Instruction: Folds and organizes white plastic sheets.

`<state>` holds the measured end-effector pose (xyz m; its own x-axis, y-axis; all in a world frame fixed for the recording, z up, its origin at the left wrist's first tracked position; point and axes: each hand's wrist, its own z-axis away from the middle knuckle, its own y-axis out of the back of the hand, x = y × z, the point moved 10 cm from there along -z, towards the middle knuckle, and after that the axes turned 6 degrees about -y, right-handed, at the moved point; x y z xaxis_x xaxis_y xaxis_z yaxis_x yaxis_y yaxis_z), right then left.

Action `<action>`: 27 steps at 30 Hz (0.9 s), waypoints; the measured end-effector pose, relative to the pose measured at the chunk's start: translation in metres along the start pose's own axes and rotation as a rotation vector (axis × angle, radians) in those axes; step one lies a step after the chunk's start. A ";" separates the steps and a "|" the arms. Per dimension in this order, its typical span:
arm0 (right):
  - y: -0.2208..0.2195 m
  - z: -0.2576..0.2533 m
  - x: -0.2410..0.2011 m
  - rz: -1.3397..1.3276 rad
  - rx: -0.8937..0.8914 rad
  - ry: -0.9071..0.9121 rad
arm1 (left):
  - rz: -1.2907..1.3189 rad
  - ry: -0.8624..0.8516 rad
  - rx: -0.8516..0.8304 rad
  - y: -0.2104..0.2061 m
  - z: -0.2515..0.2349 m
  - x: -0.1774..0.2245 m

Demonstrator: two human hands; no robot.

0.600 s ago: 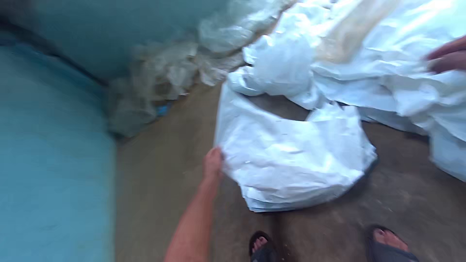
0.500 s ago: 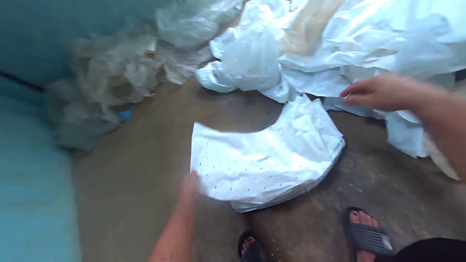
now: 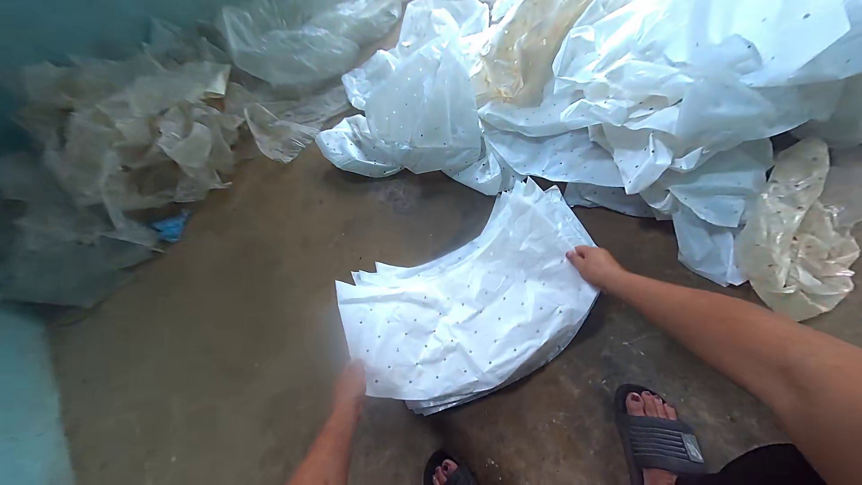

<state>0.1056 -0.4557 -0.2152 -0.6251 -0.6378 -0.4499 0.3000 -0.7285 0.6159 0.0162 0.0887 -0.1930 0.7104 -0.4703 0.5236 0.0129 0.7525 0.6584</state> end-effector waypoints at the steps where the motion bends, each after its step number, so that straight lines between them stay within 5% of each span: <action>1: 0.013 -0.010 0.006 0.016 0.062 0.010 | -0.041 -0.012 -0.005 -0.003 0.000 0.001; 5: 0.041 -0.007 0.000 0.135 0.253 0.099 | -0.366 -0.184 0.155 -0.009 0.008 0.022; 9: 0.003 0.033 -0.072 0.312 0.477 0.674 | -0.530 -0.705 0.267 -0.044 0.022 0.093; 12: -0.046 0.023 -0.102 0.377 0.468 0.920 | -0.569 -0.761 0.257 -0.078 0.006 0.119; 19: -0.047 -0.114 -0.044 0.447 0.271 0.311 | -0.631 -0.496 0.249 -0.133 -0.070 0.065; 23: -0.048 -0.133 -0.028 0.426 0.326 0.279 | -0.611 -0.543 0.307 -0.139 -0.077 0.063; 27: -0.047 -0.139 -0.032 0.431 0.198 0.232 | -0.629 -0.526 0.283 -0.139 -0.082 0.064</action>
<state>0.2118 -0.4356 -0.3191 -0.2922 -0.9240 -0.2465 0.3390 -0.3411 0.8768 0.1178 -0.0084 -0.2949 0.2120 -0.9652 0.1531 0.0687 0.1710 0.9829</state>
